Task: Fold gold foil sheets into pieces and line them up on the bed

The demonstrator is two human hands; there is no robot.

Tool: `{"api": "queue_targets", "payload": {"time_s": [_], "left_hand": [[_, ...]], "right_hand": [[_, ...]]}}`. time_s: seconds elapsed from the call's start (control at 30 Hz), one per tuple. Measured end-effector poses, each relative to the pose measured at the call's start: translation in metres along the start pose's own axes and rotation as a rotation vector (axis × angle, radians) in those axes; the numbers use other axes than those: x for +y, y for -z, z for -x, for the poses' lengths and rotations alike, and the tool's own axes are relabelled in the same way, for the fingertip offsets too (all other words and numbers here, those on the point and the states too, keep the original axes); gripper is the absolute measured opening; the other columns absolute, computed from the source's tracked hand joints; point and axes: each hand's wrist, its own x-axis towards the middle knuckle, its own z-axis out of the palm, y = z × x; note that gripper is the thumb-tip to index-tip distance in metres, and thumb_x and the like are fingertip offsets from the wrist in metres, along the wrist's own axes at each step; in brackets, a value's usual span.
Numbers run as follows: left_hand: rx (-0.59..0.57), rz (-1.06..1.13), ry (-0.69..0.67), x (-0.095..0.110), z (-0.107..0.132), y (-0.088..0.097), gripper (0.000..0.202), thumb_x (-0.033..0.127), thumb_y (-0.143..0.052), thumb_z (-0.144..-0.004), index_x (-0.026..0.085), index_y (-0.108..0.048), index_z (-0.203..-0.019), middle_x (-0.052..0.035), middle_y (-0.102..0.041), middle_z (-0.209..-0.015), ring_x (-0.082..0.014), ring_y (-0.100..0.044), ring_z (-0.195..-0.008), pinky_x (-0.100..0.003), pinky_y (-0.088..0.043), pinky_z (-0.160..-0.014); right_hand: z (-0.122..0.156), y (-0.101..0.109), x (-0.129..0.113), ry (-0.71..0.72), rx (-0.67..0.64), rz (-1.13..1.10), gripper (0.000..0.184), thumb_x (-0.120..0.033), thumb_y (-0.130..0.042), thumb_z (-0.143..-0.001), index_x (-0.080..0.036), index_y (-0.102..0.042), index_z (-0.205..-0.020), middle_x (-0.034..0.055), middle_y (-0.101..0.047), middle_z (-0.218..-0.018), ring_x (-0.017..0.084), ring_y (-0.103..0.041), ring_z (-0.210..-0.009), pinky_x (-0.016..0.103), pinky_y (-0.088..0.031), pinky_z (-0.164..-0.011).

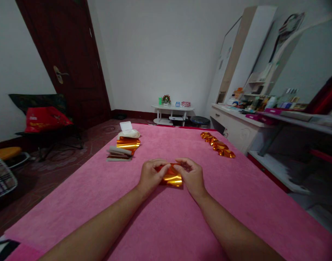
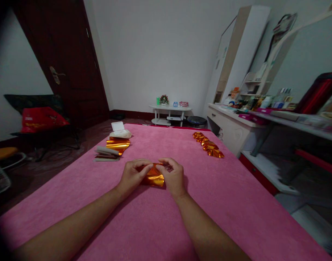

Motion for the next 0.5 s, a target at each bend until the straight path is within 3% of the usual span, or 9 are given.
{"api": "queue_targets", "payload": {"time_s": [0.33,0.5], "left_hand": [[-0.019,-0.038,-0.038,0.0011,-0.0001,-0.0006,0.015,0.019,-0.058,-0.082,0.019,-0.07,-0.072,-0.0007,-0.07,-0.075,-0.0137,-0.064,-0.07,-0.024,-0.047,-0.071],[0.013,-0.138,-0.119,0.0039,0.0005,0.0013,0.011,0.019,-0.061,-0.08,0.021,-0.07,-0.073,0.0005,-0.072,-0.075,-0.0142,-0.065,-0.072,-0.026,-0.044,-0.074]], "right_hand": [[0.0,0.0011,0.0041,-0.008,-0.09,0.034,0.02,-0.03,-0.069,-0.073,-0.02,-0.07,-0.09,0.0039,-0.071,-0.086,0.018,-0.063,-0.074,0.029,-0.049,-0.07],[-0.0016,0.0015,0.0052,-0.102,-0.137,-0.136,0.019,-0.031,-0.072,-0.07,-0.018,-0.07,-0.084,0.0034,-0.07,-0.079,0.017,-0.063,-0.07,0.028,-0.049,-0.066]]}}
